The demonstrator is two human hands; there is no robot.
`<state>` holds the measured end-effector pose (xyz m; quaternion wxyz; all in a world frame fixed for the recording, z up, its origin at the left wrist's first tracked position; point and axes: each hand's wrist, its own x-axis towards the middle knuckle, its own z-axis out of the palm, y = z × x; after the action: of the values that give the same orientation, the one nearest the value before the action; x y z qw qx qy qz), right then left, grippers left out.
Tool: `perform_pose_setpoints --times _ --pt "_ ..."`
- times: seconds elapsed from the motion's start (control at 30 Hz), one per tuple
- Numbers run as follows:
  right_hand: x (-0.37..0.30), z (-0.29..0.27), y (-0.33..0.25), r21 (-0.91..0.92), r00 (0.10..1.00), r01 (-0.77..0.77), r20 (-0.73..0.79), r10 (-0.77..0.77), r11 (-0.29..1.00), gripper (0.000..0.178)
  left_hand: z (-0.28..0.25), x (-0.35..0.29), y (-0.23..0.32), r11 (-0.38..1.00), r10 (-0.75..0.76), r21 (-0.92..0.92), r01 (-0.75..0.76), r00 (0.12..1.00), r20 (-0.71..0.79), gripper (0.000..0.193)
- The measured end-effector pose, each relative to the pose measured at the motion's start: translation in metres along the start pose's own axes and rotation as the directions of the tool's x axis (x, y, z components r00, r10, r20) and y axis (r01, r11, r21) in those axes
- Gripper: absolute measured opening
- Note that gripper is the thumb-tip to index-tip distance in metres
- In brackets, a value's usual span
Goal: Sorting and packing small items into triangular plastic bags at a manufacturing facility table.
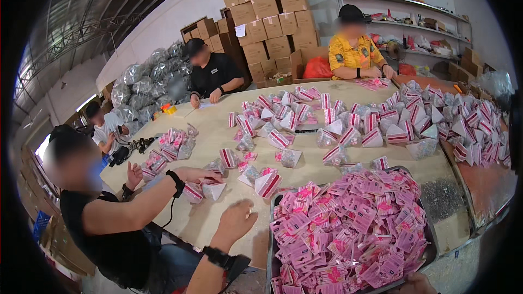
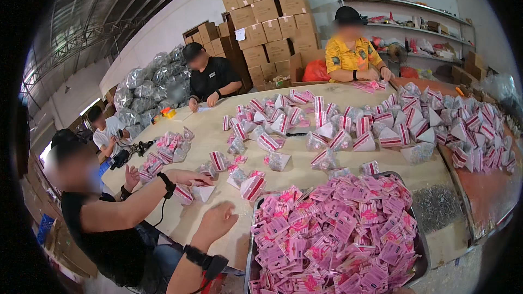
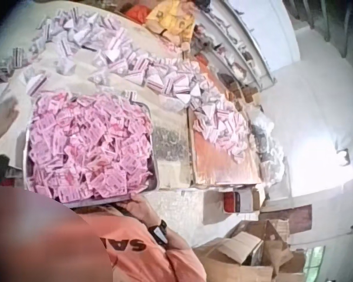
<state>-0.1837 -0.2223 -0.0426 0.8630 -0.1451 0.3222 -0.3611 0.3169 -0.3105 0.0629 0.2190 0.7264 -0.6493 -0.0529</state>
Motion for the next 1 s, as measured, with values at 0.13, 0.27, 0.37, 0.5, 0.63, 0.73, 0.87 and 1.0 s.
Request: perform_pose_setpoints --times 0.13,0.27,0.37,0.5,0.63,0.73,0.87,1.0 --pt "-0.004 0.001 0.009 0.000 1.000 0.031 -0.006 -0.031 1.000 0.046 0.022 0.062 0.020 0.900 0.416 0.232 -0.368 0.886 -0.207 0.033" --pt "0.017 0.004 0.001 0.023 0.998 -0.032 -0.047 0.033 0.999 0.045 0.067 0.103 -0.019 0.867 0.378 0.386 -0.316 0.921 -0.096 0.035" --pt "0.016 0.014 0.003 0.065 0.993 -0.067 -0.091 0.073 0.996 0.045 0.066 0.119 -0.064 0.836 0.187 0.517 -0.185 0.981 0.048 0.036" --pt "0.010 0.022 0.011 0.148 0.977 -0.117 -0.159 0.140 0.982 0.044 0.035 0.113 -0.108 0.756 0.141 0.653 -0.041 0.985 -0.102 0.037" --pt "0.005 0.035 0.004 0.215 0.957 -0.165 -0.201 0.209 0.963 0.045 0.039 0.129 -0.106 0.656 0.152 0.755 0.021 0.976 -0.159 0.041" --pt "0.006 0.051 0.001 0.266 0.941 -0.193 -0.222 0.254 0.945 0.045 0.055 0.149 -0.057 0.840 0.306 0.487 -0.238 0.950 -0.062 0.050" --pt "-0.002 0.069 -0.004 0.330 0.922 -0.207 -0.248 0.296 0.921 0.045 0.071 0.182 -0.009 0.856 0.430 0.321 -0.406 0.903 -0.006 0.049" --pt "-0.002 0.084 -0.011 0.394 0.912 -0.209 -0.252 0.324 0.895 0.046 0.076 0.209 -0.001 0.814 0.411 0.402 -0.419 0.905 0.111 0.045"
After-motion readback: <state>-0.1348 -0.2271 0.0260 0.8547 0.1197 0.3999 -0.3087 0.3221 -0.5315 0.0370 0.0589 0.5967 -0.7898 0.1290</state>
